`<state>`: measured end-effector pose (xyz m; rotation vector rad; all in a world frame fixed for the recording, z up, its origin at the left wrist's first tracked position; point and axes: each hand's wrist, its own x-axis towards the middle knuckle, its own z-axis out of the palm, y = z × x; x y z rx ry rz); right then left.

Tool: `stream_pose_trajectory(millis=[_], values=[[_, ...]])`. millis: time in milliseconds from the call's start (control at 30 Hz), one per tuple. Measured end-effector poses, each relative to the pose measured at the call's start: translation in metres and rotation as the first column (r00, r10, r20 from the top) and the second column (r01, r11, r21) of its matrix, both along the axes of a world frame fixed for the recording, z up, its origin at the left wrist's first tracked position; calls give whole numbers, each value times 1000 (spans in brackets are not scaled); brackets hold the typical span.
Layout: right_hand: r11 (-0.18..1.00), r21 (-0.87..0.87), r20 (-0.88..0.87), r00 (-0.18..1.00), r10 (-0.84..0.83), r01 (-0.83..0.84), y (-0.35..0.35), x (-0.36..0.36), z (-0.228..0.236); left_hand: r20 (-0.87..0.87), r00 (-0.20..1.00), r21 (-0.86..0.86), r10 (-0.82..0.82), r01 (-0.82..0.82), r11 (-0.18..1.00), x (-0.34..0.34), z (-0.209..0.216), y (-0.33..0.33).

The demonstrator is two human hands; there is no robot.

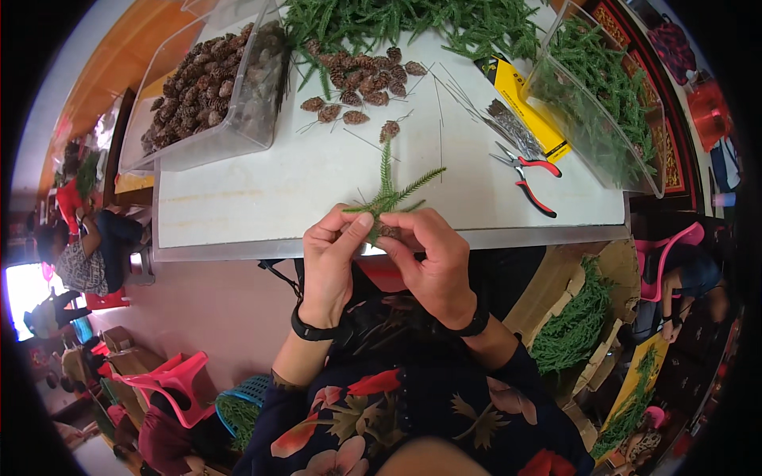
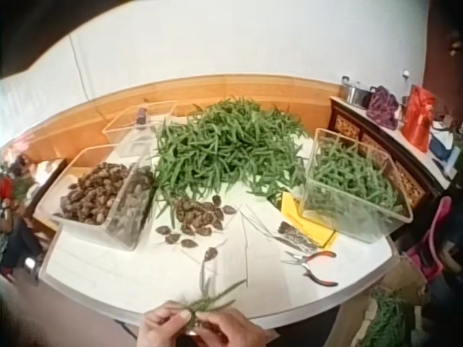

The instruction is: Wrapping wire around herb sprigs and small dried objects to create decorative bundles.

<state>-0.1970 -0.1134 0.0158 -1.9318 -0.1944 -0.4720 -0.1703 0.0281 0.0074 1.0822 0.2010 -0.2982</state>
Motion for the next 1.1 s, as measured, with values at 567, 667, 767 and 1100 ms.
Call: stream_pose_trajectory(millis=[567, 667, 767, 1100], values=[[990, 91, -112, 987, 117, -107, -9, -2, 0, 440, 898, 472, 15, -246, 847, -4, 4, -11], [979, 141, -99, 982, 160, -145, -18, 9, 14, 425, 905, 455, 0, -213, 865, -3, 6, -8], [924, 356, -80, 980, 180, -140, -26, 17, 22, 356, 934, 382, -16, -130, 915, -5, 11, -8], [918, 316, -590, 708, 388, -240, -45, 28, 31, 329, 907, 524, -262, 55, 850, -11, 13, -11]])
